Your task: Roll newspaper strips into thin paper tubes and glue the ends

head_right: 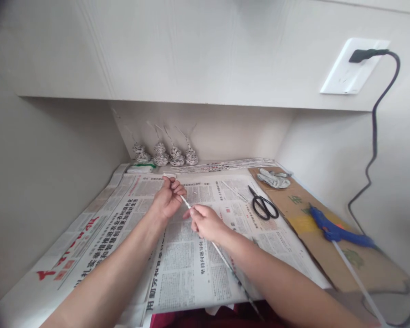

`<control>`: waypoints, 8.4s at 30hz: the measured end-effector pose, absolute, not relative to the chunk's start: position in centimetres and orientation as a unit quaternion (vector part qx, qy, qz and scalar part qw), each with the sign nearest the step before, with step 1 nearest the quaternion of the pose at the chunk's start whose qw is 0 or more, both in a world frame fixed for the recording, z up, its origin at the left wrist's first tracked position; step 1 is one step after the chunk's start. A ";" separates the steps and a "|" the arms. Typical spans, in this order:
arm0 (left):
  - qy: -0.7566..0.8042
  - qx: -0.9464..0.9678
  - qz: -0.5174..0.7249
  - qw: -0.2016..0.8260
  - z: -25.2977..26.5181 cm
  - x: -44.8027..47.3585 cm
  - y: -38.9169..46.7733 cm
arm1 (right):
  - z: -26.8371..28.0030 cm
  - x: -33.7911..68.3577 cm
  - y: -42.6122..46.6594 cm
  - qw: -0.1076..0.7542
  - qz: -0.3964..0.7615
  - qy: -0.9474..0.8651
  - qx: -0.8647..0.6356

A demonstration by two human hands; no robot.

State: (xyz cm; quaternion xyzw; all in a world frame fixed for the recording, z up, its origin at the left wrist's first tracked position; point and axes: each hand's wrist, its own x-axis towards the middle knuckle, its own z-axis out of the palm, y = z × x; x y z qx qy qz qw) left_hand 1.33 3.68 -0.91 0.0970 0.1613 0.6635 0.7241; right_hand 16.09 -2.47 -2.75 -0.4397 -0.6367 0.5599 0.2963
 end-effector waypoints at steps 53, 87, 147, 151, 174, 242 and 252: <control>0.244 0.072 0.641 0.724 -0.8 -1.2 5.0 | -2.0 19.8 -14.6 0.292 0.412 -0.635 -0.584; 0.242 0.029 0.661 0.709 -0.2 -1.6 5.1 | -0.5 21.7 -16.0 0.176 0.289 -0.697 -0.632; 0.297 0.078 0.664 0.681 -0.4 -1.1 4.7 | -1.9 17.7 -10.7 0.164 0.169 -0.775 -0.586; 0.310 0.058 0.668 0.674 0.1 -1.9 5.0 | -1.6 20.0 -13.3 0.123 0.176 -0.766 -0.606; 0.293 0.035 0.667 0.684 0.4 -2.4 5.1 | -1.8 22.0 -15.5 0.134 0.259 -0.729 -0.619; 0.250 0.083 0.659 0.704 -0.7 -0.3 4.5 | -1.9 14.9 -6.7 0.276 0.250 -0.755 -0.540; 0.248 0.061 0.646 0.720 -0.3 -0.1 4.3 | -2.8 14.8 -5.3 0.245 0.692 -0.546 -0.404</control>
